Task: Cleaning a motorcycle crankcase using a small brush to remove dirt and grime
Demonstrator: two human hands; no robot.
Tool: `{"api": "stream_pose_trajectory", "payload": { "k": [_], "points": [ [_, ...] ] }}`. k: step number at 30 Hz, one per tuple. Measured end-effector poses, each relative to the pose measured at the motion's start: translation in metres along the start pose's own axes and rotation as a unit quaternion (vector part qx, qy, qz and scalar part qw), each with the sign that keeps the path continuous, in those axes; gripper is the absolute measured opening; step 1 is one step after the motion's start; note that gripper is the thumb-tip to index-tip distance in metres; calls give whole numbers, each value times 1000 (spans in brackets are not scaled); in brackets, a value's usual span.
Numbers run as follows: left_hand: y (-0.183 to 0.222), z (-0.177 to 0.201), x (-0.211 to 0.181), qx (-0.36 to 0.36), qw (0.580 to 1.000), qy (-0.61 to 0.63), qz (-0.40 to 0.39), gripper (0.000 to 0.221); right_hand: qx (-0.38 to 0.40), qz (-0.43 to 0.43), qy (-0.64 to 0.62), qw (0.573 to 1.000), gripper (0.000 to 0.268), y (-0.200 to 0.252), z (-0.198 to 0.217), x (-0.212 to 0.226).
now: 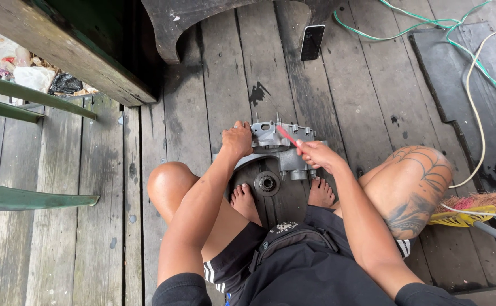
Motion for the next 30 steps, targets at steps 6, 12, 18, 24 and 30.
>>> {"api": "stream_pose_trajectory", "payload": {
  "k": [6,12,18,24,30],
  "points": [
    [0,1,-1,6,1000,-11,0,89,-154,20,116,981,49,-85,65,-74],
    [4,6,-1,7,1000,-4,1,90,-160,28,117,980,50,-101,78,-89],
    [1,2,-1,1,1000,3,1,89,-141,-5,76,987,50,-77,60,-75],
    [7,7,-2,0,1000,3,-1,91,-40,-35,-60,997,41,-17,8,-19],
    [3,3,-2,-22,1000,-6,1,91,-56,-28,-35,997,42,-25,9,-27]
  ]
}}
Point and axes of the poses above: each hand's wrist, its own y-axis away from the middle knuckle, its own z-axis out of the back of the hand, x = y × z, the point moved 10 cm from there along -y, towards the middle knuckle, and after that the axes turned 4 degrees about -y, right-handed, at the moved point
